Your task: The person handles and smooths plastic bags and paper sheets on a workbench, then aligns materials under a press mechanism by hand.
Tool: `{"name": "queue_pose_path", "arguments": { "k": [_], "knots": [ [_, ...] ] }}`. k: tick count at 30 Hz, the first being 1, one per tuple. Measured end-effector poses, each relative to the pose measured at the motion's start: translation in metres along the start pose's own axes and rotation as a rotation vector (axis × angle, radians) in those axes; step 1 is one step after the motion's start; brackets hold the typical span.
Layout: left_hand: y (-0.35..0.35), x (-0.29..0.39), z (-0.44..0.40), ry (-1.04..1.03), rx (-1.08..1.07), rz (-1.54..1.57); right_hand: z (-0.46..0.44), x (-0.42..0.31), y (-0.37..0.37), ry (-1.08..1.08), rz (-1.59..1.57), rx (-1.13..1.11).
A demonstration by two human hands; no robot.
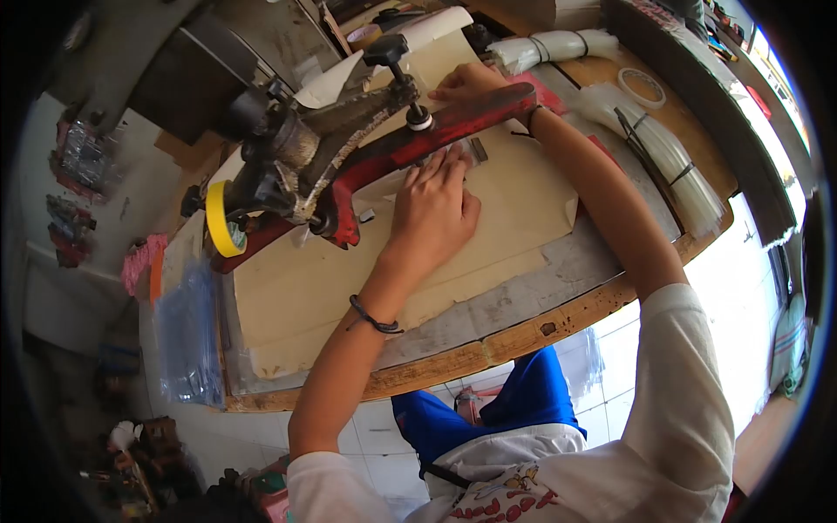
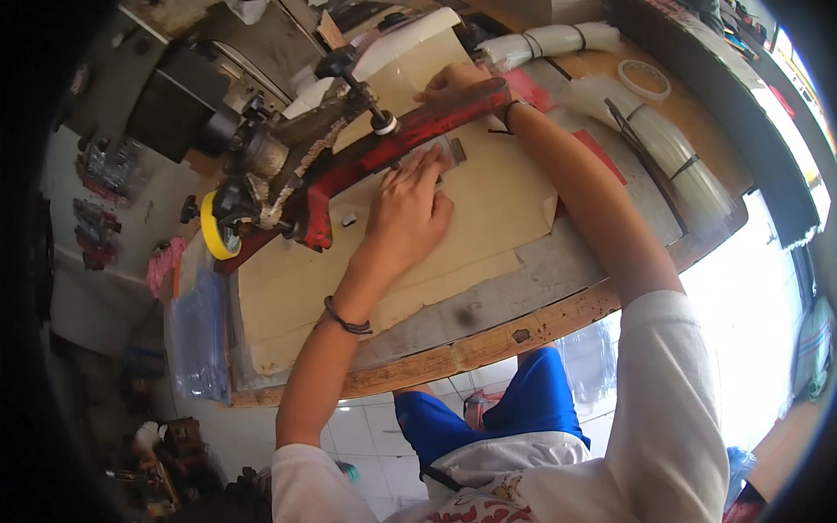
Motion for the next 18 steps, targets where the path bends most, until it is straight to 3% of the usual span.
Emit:
{"name": "queue_pose_path", "arguments": {
  "k": [2,6,12,15,18],
  "knots": [
    [0.002,0.001,-0.001,0.006,-0.014,-0.002,-0.001,-0.001,0.004,-0.009,0.087,0.136],
    [0.001,0.003,-0.001,0.005,-0.039,0.018,-0.006,0.004,-0.003,0.039,-0.052,0.003],
    [0.0,0.001,-0.002,0.02,-0.072,0.036,0.006,-0.033,-0.007,0.316,-0.211,-0.151],
    [0.001,0.0,-0.002,0.028,-0.077,0.041,0.003,-0.033,0.0,0.262,0.149,0.467],
    [0.001,0.0,-0.002,0.027,-0.09,0.062,-0.022,-0.02,-0.009,0.165,0.364,0.299]
  ]
}}
Point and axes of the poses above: each hand's wrist, its own z-axis away from the middle knuckle, its own y-axis out of the back of the hand, x = y × z, the point moved 10 cm from there along -z, towards the middle knuckle, and after that the axes turned 14 degrees about -x, right-handed, at the moved point
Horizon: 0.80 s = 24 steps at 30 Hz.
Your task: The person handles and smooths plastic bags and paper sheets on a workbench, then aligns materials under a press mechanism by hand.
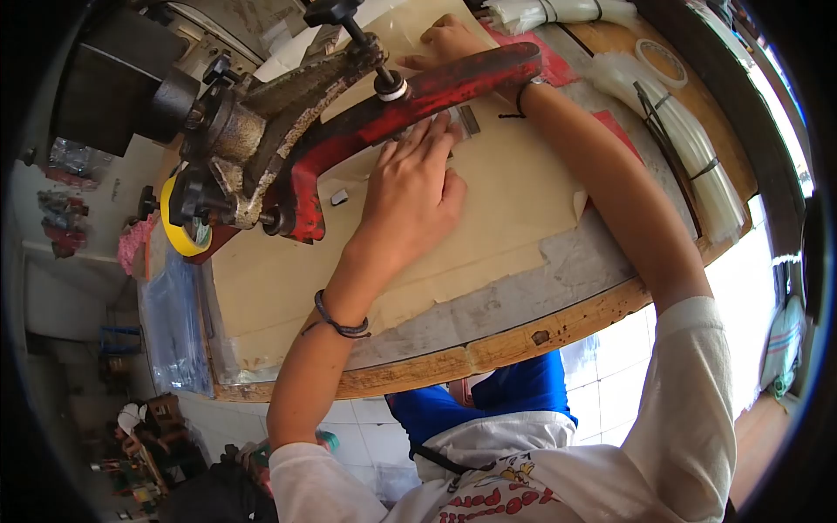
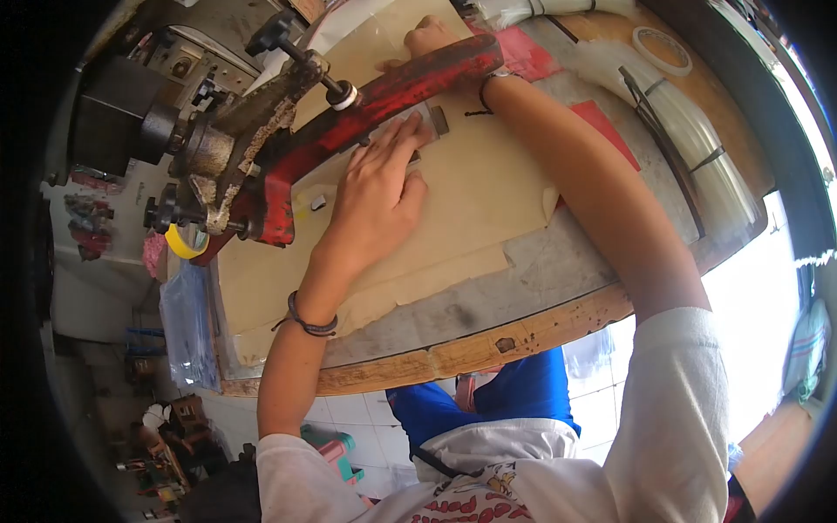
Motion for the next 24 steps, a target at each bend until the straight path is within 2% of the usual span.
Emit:
{"name": "queue_pose_path", "arguments": {
  "k": [6,9,12,15,18,21,24],
  "knots": [
    [0.0,-0.004,-0.001,-0.039,0.0,0.046,0.01,0.0,0.006,-0.1,-0.361,-0.333],
    [0.0,-0.003,-0.001,-0.04,0.008,0.045,0.015,-0.003,0.017,-0.083,-0.315,-0.343],
    [0.0,-0.003,-0.001,-0.04,0.006,0.046,0.015,0.001,0.023,0.019,-0.435,-0.093],
    [0.0,-0.003,-0.001,-0.04,0.0,0.041,0.029,-0.002,0.034,0.059,-0.737,-0.027],
    [-0.001,-0.003,-0.001,-0.035,-0.006,0.037,0.011,0.0,0.021,0.066,-0.675,-0.141],
    [0.0,-0.001,-0.001,-0.023,-0.004,0.051,0.014,0.002,0.019,0.012,-0.765,-0.166],
    [0.005,0.003,0.0,-0.045,0.057,0.022,0.016,-0.002,0.024,0.095,-0.732,-0.101]
  ]
}}
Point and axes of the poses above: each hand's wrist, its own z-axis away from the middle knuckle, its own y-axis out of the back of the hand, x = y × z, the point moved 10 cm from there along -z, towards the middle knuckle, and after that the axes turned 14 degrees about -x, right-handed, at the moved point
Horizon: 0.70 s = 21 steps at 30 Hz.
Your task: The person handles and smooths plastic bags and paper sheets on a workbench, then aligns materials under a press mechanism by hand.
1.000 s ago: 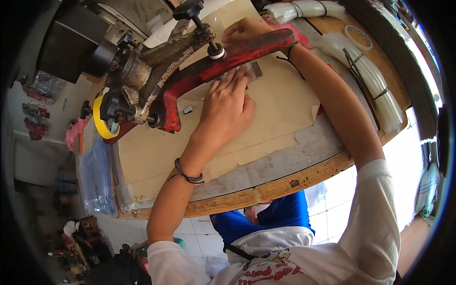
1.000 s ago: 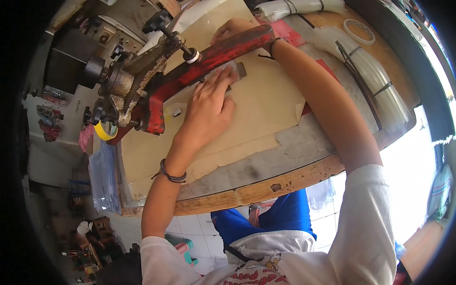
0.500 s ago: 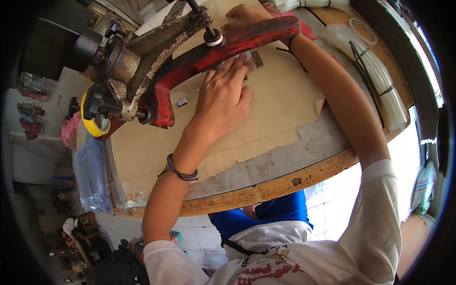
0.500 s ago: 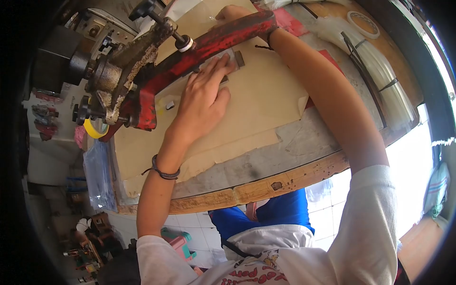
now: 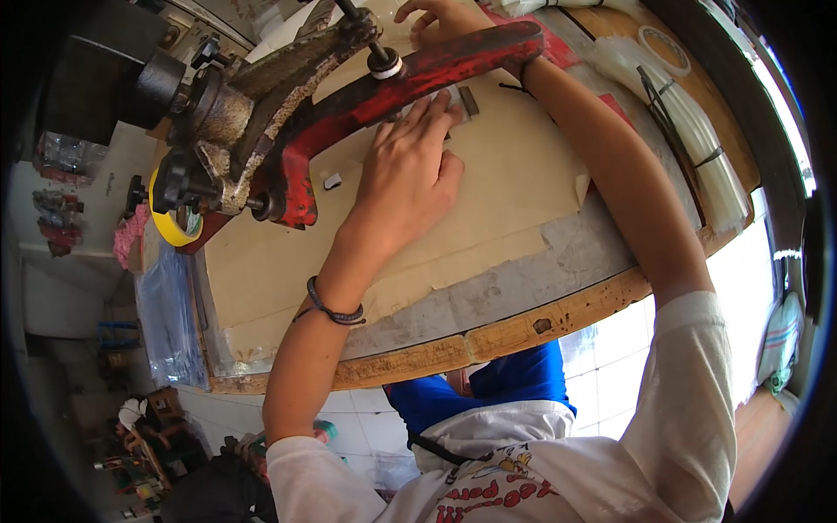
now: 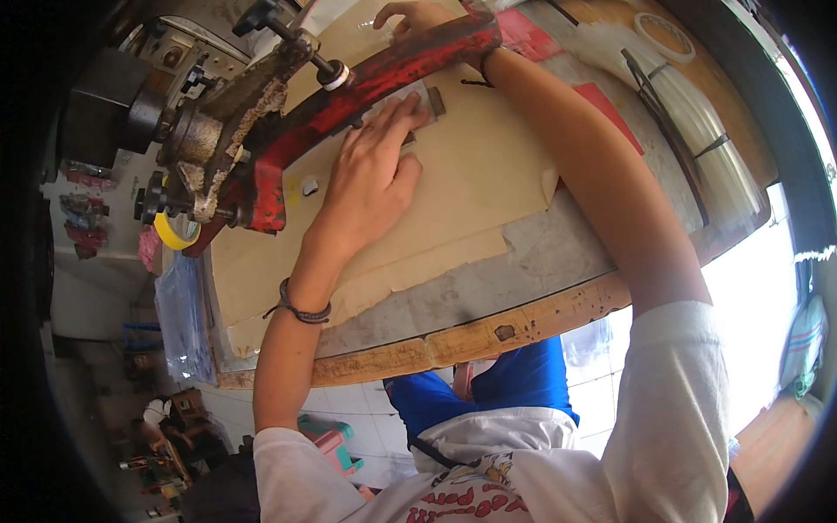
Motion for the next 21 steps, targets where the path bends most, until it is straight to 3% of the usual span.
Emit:
{"name": "queue_pose_path", "arguments": {
  "k": [3,7,9,13,21],
  "knots": [
    [0.002,0.002,0.0,-0.032,0.057,-0.034,-0.001,0.003,0.005,0.064,0.299,0.093],
    [-0.002,-0.005,-0.002,0.022,-0.034,0.033,-0.007,0.018,0.007,0.013,0.358,0.103],
    [0.003,-0.002,-0.001,-0.016,0.042,-0.007,-0.003,0.004,0.006,0.046,0.449,0.106],
    [0.005,-0.003,0.0,-0.028,0.065,-0.011,0.02,-0.043,-0.002,0.223,0.438,0.009],
    [-0.005,-0.017,0.0,0.023,-0.114,0.127,0.005,-0.025,-0.015,0.307,0.482,-0.056]
  ]
}}
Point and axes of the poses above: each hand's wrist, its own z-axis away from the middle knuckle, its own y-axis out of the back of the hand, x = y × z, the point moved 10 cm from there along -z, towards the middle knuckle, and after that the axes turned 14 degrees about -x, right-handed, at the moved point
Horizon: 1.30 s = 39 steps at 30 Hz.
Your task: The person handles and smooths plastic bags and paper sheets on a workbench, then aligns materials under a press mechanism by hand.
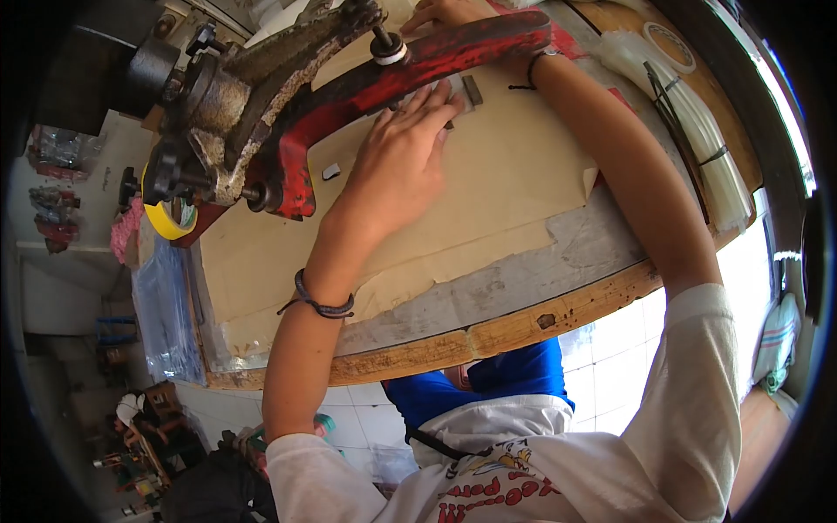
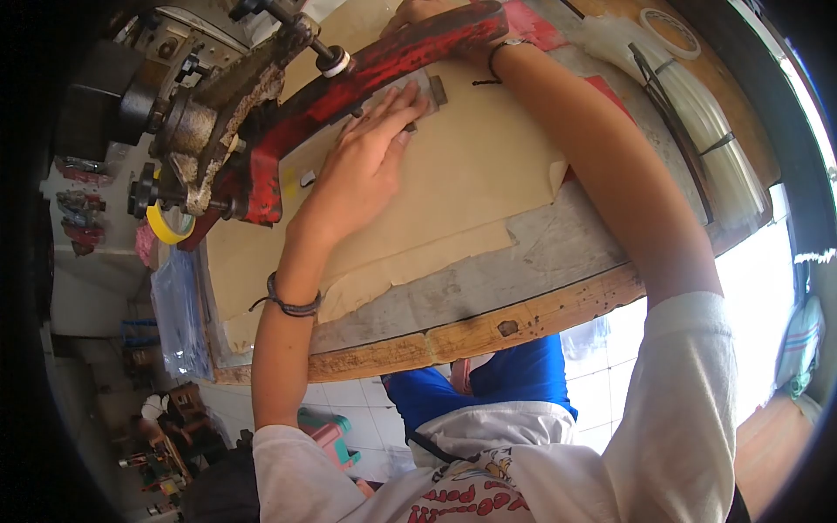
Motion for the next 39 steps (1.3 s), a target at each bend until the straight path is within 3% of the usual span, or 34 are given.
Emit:
{"name": "queue_pose_path", "arguments": {
  "k": [6,9,12,15,18,22,26,27,33,36,39],
  "knots": [
    [0.008,0.001,0.004,-0.047,0.036,0.049,0.017,-0.02,0.015,-0.12,-0.064,-0.039],
    [0.015,0.005,0.007,-0.059,0.079,0.027,0.014,-0.017,0.013,0.036,0.035,0.018],
    [0.017,0.009,0.008,-0.051,0.107,-0.022,0.013,-0.012,0.011,-0.007,0.041,-0.001],
    [0.012,0.011,0.009,-0.01,0.129,-0.087,0.016,-0.021,0.004,0.115,0.22,-0.02],
    [0.006,0.014,0.008,-0.008,0.147,-0.246,0.01,0.007,-0.001,-0.069,0.171,-0.032],
    [0.0,0.016,0.004,0.044,0.099,-0.368,0.015,0.004,-0.002,-0.111,0.213,-0.064],
    [0.002,0.018,0.004,0.067,0.056,-0.34,0.037,0.004,0.0,-0.234,0.392,-0.027],
    [0.003,0.02,0.005,0.041,0.079,-0.345,0.041,-0.008,0.001,-0.175,0.549,0.038],
    [0.0,0.023,0.007,0.021,0.071,-0.34,0.069,-0.028,-0.008,-0.313,0.573,-0.249],
    [-0.002,0.021,0.006,0.02,0.09,-0.343,0.106,-0.073,-0.001,-0.086,0.753,-0.159],
    [0.002,0.018,0.007,0.086,0.055,-0.322,0.108,-0.095,0.022,-0.187,0.47,-0.062]
  ]
}}
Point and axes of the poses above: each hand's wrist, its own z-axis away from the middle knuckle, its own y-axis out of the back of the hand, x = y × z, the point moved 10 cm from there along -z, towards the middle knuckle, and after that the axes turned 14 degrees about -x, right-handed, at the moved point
